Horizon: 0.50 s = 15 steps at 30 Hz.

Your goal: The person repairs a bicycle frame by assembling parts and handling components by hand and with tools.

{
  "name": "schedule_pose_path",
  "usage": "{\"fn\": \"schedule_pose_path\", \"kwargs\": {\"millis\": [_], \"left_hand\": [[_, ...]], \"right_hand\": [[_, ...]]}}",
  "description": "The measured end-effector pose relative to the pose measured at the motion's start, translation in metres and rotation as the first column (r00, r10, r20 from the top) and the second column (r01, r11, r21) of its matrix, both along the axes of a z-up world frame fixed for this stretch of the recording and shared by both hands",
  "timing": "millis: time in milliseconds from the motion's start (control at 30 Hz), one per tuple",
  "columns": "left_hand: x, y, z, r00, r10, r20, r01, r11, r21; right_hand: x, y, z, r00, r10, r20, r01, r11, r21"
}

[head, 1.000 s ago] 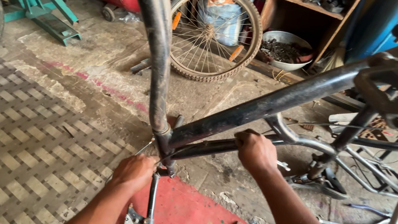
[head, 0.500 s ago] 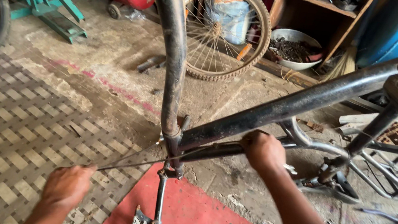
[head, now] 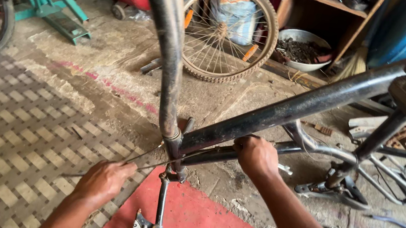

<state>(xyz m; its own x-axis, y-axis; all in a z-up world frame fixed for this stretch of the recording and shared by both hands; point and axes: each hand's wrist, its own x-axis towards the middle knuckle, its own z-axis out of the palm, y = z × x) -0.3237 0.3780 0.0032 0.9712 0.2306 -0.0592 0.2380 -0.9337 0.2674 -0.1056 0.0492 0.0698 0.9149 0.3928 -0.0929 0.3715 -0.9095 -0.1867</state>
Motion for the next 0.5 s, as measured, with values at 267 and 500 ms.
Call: {"fn": "schedule_pose_path", "kwargs": {"millis": [267,500], "left_hand": [[0.020,-0.033,0.026,0.999,0.037,0.017,-0.037,0.998,0.053],[0.062,-0.103,0.031,0.982,0.119,-0.149,-0.141,0.979,-0.149]], "right_hand": [[0.021,-0.042,0.000,0.995,0.013,0.104,-0.013,1.000,-0.003],[-0.002,-0.034,-0.023,0.916,0.174,0.362,-0.267,0.937,0.225]]}}
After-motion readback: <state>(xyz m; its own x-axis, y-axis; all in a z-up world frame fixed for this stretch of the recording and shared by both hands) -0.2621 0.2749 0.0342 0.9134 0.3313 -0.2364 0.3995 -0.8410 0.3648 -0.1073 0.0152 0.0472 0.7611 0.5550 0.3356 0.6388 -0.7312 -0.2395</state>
